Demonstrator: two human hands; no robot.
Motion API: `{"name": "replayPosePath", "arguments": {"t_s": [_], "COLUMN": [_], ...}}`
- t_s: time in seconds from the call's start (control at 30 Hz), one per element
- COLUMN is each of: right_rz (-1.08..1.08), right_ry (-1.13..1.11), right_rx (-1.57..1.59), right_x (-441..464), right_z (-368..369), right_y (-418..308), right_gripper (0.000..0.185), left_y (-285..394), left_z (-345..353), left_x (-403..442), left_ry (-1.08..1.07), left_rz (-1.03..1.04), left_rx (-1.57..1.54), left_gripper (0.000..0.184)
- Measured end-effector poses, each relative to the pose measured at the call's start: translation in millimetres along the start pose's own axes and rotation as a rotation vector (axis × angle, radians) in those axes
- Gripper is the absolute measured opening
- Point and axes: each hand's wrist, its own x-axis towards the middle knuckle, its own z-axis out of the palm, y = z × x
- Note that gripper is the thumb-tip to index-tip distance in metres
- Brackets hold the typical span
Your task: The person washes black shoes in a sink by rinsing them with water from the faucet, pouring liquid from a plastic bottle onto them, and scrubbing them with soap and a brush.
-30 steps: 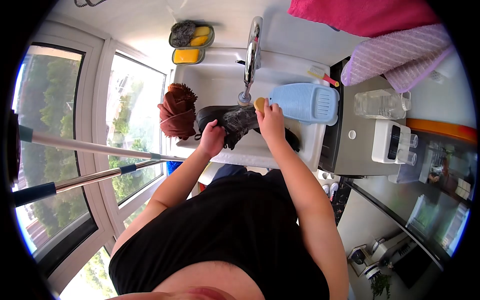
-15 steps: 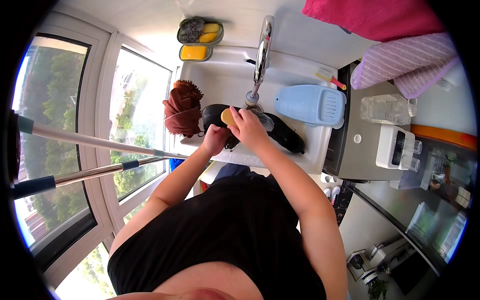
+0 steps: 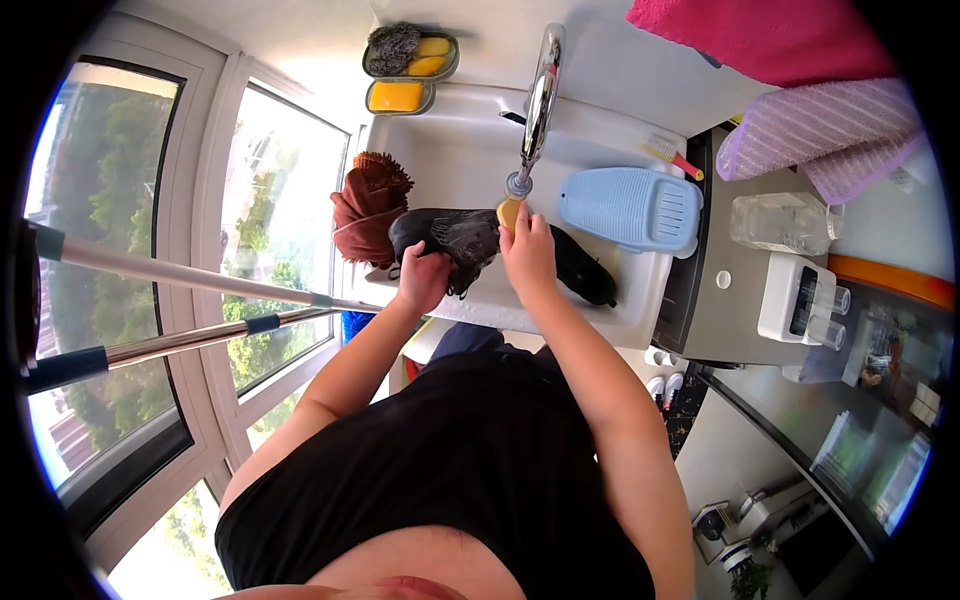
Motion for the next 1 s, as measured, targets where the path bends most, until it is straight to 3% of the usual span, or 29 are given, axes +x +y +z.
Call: {"name": "replayPosePath", "arguments": {"t_s": [0.03, 0.1, 0.23, 0.33, 0.37, 0.47, 0.57, 0.73, 0.8, 0.87, 0.93, 0.97, 1.0], "right_rz": [0.000, -0.291, -0.196, 0.030, 0.034, 0.055, -0.245, -0.081, 0.050, 0.029, -0.197, -0.201, -0.281], "right_ry": [0.000, -0.027, 0.022, 0.127, 0.119, 0.083, 0.056, 0.028, 0.080, 0.069, 0.033, 0.032, -0.027], "right_rx": [0.000, 0.060, -0.063, -0.141, -0.139, -0.065, -0.022, -0.086, -0.057, -0.011, 0.168, 0.171, 0.219], "right_x": [0.3, -3.1, 4.7, -2.4, -5.7, -7.1, -6.6, -8.1, -12.0, -11.0, -8.8, -5.3, -2.1], "right_z": [-1.7, -2.0, -9.7, -7.0, -6.6, -8.5, -7.0, -13.8, -18.0, -14.8, -10.0, -14.2, -20.5], "right_y": [-13.8, -37.6, -12.0, 38.5, 35.6, 3.0, -34.6, 28.3, 34.4, 10.6, -21.5, -31.7, -41.7], "right_gripper": [0.057, 0.059, 0.059, 0.057, 0.057, 0.060, 0.062, 0.061, 0.059, 0.058, 0.059, 0.059, 0.059], "left_y": [1.0, -2.5, 6.0, 12.2, 22.0, 8.9, 4.7, 26.7, 24.2, 13.7, -2.8, 7.3, 10.8], "left_z": [8.0, 19.3, 16.6, 12.8, 65.7, 32.4, 27.0, 64.8, 46.2, 12.2, -31.2, 9.7, 64.7], "left_x": [2.1, 5.9, 1.3, -4.4, -10.2, -2.5, -1.5, -13.4, -10.6, 0.5, 10.8, 4.6, -3.0], "left_ry": [0.000, 0.199, 0.230, 0.103, 0.318, 0.212, 0.184, 0.321, 0.243, 0.185, -0.257, -0.169, 0.244], "left_rz": [0.000, -0.022, 0.016, 0.039, 0.019, -0.022, -0.025, 0.045, 0.039, 0.002, 0.016, -0.063, -0.051], "left_rx": [0.000, 0.028, -0.117, -0.232, -0.152, -0.230, -0.244, -0.210, -0.165, -0.211, 0.053, 0.045, 0.123], "left_gripper": [0.067, 0.075, 0.073, 0.076, 0.073, 0.074, 0.075, 0.076, 0.074, 0.072, 0.070, 0.069, 0.061]}}
